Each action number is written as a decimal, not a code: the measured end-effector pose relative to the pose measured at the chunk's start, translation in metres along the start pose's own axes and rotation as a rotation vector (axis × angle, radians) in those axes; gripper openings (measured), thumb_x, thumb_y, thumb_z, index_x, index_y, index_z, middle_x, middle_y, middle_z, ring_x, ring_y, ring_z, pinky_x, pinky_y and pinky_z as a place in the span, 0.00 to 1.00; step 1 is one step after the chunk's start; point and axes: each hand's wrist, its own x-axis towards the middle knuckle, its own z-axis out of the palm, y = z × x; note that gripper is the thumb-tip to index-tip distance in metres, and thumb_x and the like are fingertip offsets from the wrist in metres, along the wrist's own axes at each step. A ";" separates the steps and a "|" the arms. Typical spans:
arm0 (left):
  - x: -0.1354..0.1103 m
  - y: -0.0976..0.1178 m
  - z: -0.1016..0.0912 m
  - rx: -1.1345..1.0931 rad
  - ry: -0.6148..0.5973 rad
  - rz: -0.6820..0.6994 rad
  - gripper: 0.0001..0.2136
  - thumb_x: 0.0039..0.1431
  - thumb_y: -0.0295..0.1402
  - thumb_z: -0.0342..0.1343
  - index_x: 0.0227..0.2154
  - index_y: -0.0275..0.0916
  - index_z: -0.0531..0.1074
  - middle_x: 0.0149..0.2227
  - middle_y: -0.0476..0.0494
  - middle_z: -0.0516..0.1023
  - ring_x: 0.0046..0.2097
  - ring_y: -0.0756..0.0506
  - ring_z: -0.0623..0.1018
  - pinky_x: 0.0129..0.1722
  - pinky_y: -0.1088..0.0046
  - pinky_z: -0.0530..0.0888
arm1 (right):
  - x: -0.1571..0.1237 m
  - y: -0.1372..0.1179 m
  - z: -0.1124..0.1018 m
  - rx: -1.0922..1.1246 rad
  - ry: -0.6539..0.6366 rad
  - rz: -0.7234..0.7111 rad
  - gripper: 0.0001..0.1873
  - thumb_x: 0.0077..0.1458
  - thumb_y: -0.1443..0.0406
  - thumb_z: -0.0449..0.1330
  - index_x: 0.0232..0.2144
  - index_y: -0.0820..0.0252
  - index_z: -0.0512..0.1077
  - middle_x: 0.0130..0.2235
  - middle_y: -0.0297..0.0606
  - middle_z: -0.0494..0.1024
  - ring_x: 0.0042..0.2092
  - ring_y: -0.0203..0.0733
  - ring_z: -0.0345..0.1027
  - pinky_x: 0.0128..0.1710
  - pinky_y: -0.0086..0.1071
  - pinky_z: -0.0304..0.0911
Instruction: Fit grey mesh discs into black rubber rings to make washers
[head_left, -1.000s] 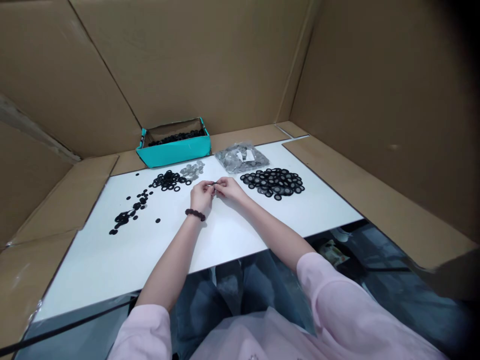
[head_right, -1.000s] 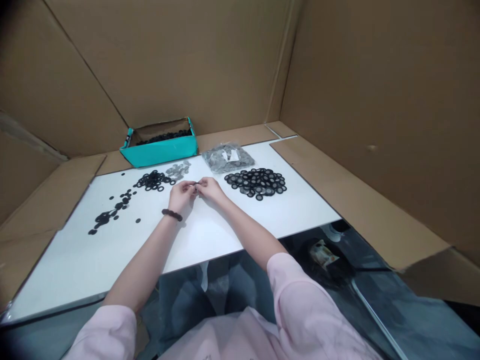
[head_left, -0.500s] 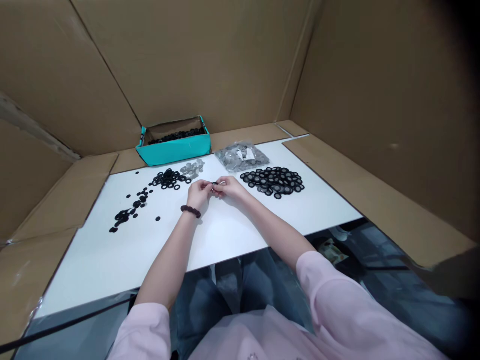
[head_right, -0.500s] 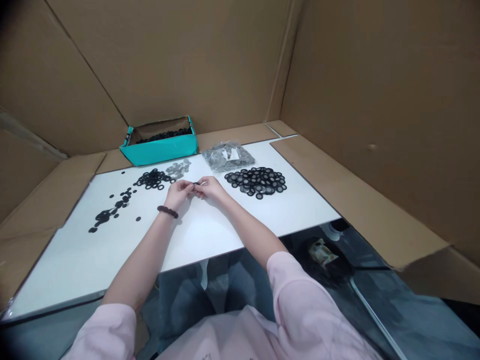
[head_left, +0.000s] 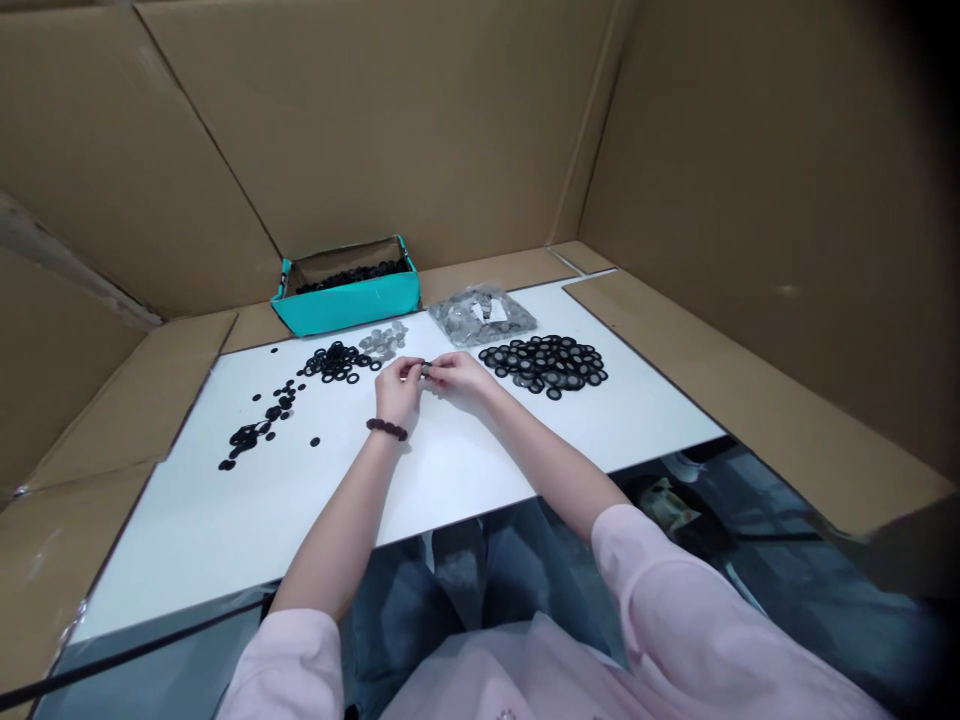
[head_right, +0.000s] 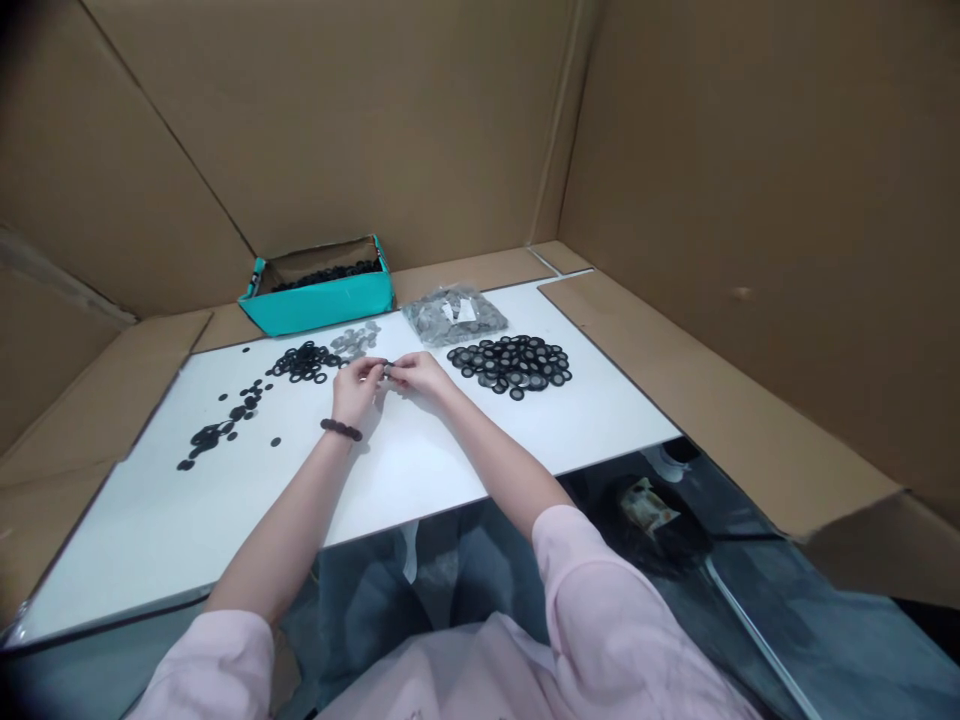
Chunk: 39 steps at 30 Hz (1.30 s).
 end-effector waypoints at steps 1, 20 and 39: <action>0.000 -0.001 0.001 -0.046 0.000 -0.025 0.08 0.51 0.30 0.55 0.33 0.36 0.75 0.33 0.42 0.80 0.36 0.47 0.78 0.39 0.71 0.74 | -0.001 -0.001 0.002 0.033 0.041 0.006 0.07 0.44 0.75 0.64 0.21 0.64 0.69 0.16 0.32 0.70 0.18 0.32 0.63 0.19 0.25 0.62; 0.005 -0.006 0.001 -0.001 -0.062 -0.109 0.02 0.53 0.27 0.53 0.27 0.38 0.65 0.26 0.50 0.71 0.26 0.50 0.72 0.29 0.74 0.68 | -0.002 0.002 0.012 0.030 0.086 -0.074 0.08 0.46 0.76 0.60 0.21 0.63 0.67 0.16 0.29 0.69 0.18 0.28 0.61 0.18 0.21 0.57; -0.001 0.001 0.011 -0.290 -0.054 -0.151 0.01 0.62 0.29 0.45 0.33 0.40 0.58 0.29 0.51 0.67 0.29 0.51 0.73 0.19 0.79 0.69 | -0.002 0.006 0.021 0.093 0.163 -0.421 0.05 0.44 0.67 0.60 0.27 0.59 0.67 0.22 0.27 0.70 0.23 0.32 0.63 0.27 0.27 0.61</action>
